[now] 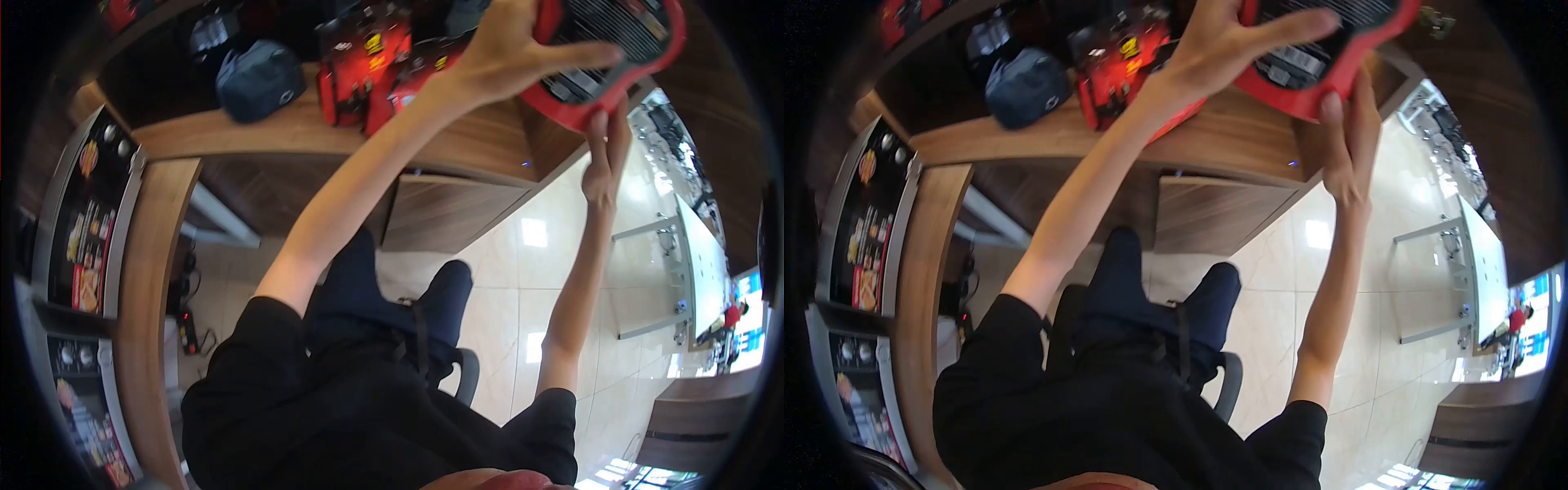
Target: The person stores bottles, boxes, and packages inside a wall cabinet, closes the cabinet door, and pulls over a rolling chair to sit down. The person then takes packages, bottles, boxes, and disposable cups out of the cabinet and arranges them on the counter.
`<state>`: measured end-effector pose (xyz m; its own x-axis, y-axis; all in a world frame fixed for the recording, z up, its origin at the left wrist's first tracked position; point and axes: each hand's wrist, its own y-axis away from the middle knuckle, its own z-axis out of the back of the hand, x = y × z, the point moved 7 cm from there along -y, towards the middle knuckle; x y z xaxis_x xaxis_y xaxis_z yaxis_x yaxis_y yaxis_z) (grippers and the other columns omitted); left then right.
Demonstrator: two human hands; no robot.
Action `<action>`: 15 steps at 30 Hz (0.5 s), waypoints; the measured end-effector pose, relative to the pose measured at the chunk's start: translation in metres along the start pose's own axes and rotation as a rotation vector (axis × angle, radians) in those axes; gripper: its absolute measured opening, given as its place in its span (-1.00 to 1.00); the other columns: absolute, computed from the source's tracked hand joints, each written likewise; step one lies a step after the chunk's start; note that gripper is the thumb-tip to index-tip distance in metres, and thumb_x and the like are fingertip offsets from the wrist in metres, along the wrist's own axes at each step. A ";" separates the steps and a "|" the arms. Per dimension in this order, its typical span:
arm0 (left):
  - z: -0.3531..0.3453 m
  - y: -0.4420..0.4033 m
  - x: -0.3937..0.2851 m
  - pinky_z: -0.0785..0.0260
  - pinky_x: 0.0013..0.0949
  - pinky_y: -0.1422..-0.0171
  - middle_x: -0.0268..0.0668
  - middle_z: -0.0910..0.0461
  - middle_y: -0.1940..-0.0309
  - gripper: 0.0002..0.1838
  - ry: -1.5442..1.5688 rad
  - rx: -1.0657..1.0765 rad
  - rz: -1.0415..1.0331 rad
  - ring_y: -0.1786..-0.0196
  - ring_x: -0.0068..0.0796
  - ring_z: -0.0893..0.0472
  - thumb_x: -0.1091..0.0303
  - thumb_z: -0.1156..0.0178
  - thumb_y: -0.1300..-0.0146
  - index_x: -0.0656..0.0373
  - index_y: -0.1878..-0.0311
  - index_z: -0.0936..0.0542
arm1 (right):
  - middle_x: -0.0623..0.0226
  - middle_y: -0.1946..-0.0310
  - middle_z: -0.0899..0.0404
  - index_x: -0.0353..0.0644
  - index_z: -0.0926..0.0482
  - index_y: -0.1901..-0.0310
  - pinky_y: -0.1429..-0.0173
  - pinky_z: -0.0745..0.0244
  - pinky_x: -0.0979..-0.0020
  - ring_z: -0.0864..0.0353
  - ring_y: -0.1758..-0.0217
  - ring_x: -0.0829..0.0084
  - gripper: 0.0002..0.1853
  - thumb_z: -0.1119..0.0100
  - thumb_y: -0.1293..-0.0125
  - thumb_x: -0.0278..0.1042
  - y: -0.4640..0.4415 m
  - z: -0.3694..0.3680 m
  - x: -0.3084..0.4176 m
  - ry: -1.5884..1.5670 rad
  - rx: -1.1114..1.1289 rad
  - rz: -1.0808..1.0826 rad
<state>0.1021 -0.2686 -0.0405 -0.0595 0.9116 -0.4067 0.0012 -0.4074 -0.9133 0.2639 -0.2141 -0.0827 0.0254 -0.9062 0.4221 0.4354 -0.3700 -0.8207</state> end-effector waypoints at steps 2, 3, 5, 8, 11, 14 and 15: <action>0.009 0.036 -0.009 -0.51 -0.35 -0.20 -0.12 -0.71 0.03 -0.30 -0.136 -0.046 0.025 -0.06 -0.37 -0.69 -0.02 -0.43 -0.32 0.32 -0.28 -0.44 | 0.01 -0.15 -0.56 -0.43 -0.35 -0.37 -0.38 -0.29 0.34 -0.50 -0.24 0.27 -0.43 0.03 -0.58 -0.08 0.027 -0.021 0.009 -0.007 0.050 0.006; 0.016 0.056 -0.015 -0.53 -0.34 -0.17 -0.12 -0.72 0.04 -0.28 -0.224 -0.091 0.036 -0.03 -0.36 -0.70 -0.04 -0.45 -0.27 0.31 -0.26 -0.46 | -0.03 -0.15 -0.56 -0.45 -0.34 -0.38 -0.38 -0.30 0.33 -0.51 -0.24 0.23 -0.39 0.02 -0.58 -0.04 0.038 -0.032 0.008 -0.001 0.089 -0.004; 0.034 0.094 -0.030 -0.61 -0.25 -0.03 -0.15 -0.77 0.13 -0.21 -0.480 -0.251 0.008 0.14 -0.30 -0.79 -0.18 -0.55 -0.07 0.28 -0.14 -0.58 | -0.05 -0.10 -0.55 -0.46 -0.32 -0.40 -0.33 -0.32 0.30 -0.52 -0.18 0.17 -0.34 0.00 -0.57 0.02 0.061 -0.058 -0.007 0.082 0.181 -0.031; 0.070 0.150 0.005 -0.66 -0.32 -0.06 -0.16 -0.78 0.08 -0.06 -0.443 -0.374 0.114 0.11 -0.32 -0.80 -0.14 -0.69 0.15 0.32 -0.18 -0.53 | -0.01 0.00 -0.49 -0.43 -0.31 -0.41 -0.23 -0.40 0.22 -0.51 -0.01 0.15 -0.37 -0.05 -0.56 -0.05 0.082 -0.107 -0.016 0.041 0.261 -0.054; 0.108 0.198 0.013 -0.66 -0.33 -0.02 -0.12 -0.79 0.13 -0.13 -0.499 -0.527 0.194 0.13 -0.29 -0.81 -0.12 -0.68 0.12 0.31 -0.10 -0.54 | 0.02 -0.10 -0.47 -0.39 -0.32 -0.43 -0.18 -0.48 0.25 -0.58 -0.02 0.20 -0.47 -0.09 -0.56 -0.30 0.092 -0.166 -0.032 -0.115 0.343 -0.145; 0.149 0.235 0.018 -0.66 -0.31 0.05 -0.12 -0.79 0.19 -0.19 -0.610 -0.644 0.222 0.18 -0.29 -0.81 -0.13 -0.68 0.12 0.27 -0.02 -0.55 | 0.02 -0.19 -0.46 -0.36 -0.31 -0.45 -0.14 -0.53 0.31 -0.63 -0.06 0.21 -0.47 -0.13 -0.51 -0.46 0.091 -0.219 -0.038 -0.165 0.394 -0.084; 0.162 0.247 0.020 -0.65 -0.31 0.06 -0.13 -0.79 0.20 -0.19 -0.679 -0.651 0.263 0.19 -0.29 -0.81 -0.13 -0.68 0.13 0.26 -0.01 -0.55 | 0.02 -0.21 -0.46 -0.36 -0.31 -0.45 -0.13 -0.54 0.32 -0.65 -0.07 0.22 -0.46 -0.14 -0.50 -0.50 0.093 -0.234 -0.038 -0.157 0.402 -0.033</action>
<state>-0.0602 -0.3599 -0.2701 -0.5407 0.4869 -0.6860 0.6358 -0.2974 -0.7122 0.0923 -0.2615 -0.2652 0.1283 -0.8416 0.5246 0.7536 -0.2611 -0.6033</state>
